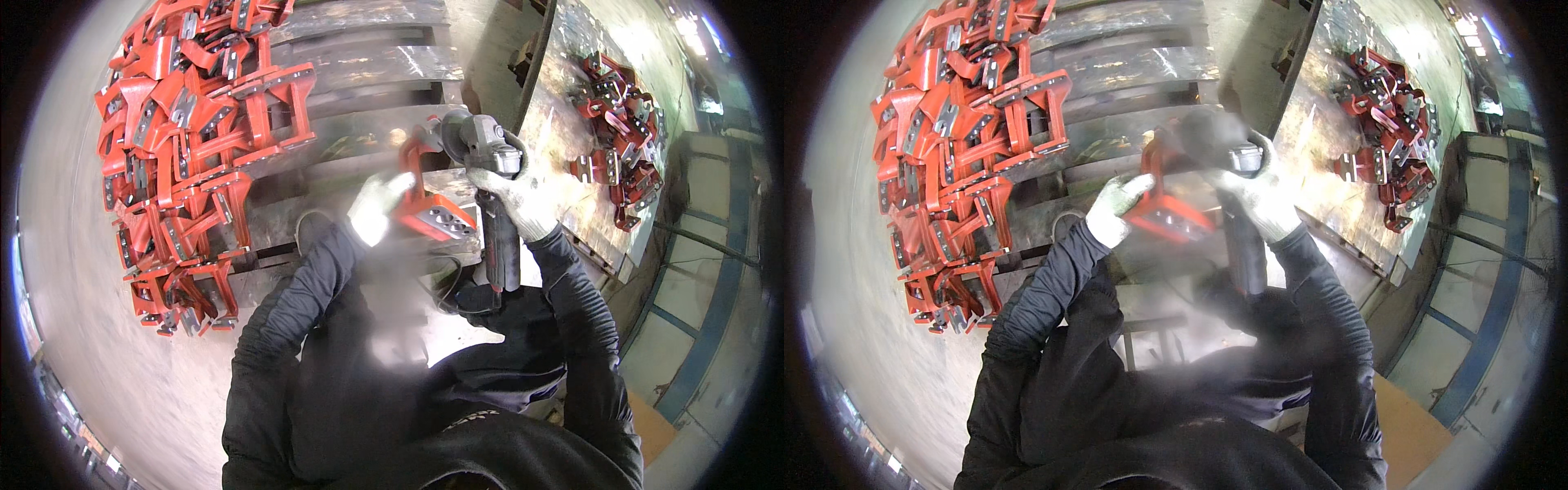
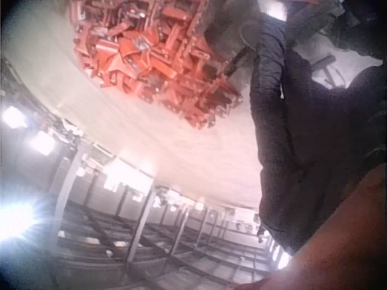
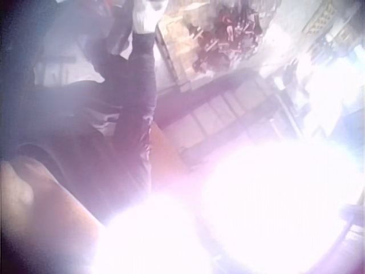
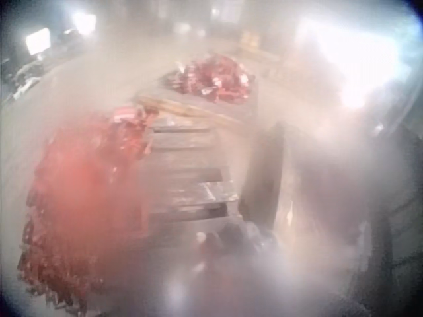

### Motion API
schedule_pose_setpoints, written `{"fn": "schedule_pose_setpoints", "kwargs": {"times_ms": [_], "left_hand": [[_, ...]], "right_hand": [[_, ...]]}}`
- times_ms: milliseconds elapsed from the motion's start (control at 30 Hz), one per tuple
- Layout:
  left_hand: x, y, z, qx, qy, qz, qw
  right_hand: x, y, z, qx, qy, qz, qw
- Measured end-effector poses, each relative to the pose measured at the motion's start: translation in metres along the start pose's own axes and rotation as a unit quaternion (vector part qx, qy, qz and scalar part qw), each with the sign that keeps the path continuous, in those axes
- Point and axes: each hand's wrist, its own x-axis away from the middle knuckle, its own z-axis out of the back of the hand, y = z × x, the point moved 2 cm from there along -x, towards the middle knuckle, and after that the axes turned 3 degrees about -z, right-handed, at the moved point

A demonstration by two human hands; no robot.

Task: The person uses an angle grinder to smooth the edges of red metal parts. They pick up each part from a pile on a wooden pallet, grind its edges while holding it with a gloved hand, and place it back on the pallet.

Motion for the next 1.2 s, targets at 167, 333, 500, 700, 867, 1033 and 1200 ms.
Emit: {"fn": "schedule_pose_setpoints", "kwargs": {"times_ms": [167,333,500,700,867,1033,1200], "left_hand": [[0.014,0.021,-0.004,0.152,-0.002,0.011,0.988],[0.015,0.011,0.013,-0.006,-0.039,-0.188,0.981],[0.004,-0.003,0.005,0.042,-0.084,-0.126,0.988],[0.016,0.011,-0.026,0.320,-0.067,0.069,0.942],[0.011,0.003,-0.028,0.315,-0.059,0.080,0.944],[0.014,0.001,-0.017,0.329,-0.061,0.063,0.940],[0.015,0.005,-0.017,0.340,-0.074,0.063,0.935]], "right_hand": [[0.004,-0.003,0.001,0.001,-0.023,-0.032,0.999],[0.008,-0.001,-0.003,-0.057,-0.029,-0.073,0.995],[0.013,-0.021,-0.011,0.152,0.030,0.113,0.981],[0.014,-0.005,-0.022,0.248,-0.053,0.202,0.946],[0.007,0.007,-0.039,0.135,-0.104,0.141,0.975],[0.004,0.022,-0.039,0.149,-0.092,0.146,0.974],[0.003,0.025,-0.042,0.157,-0.086,0.156,0.971]]}}
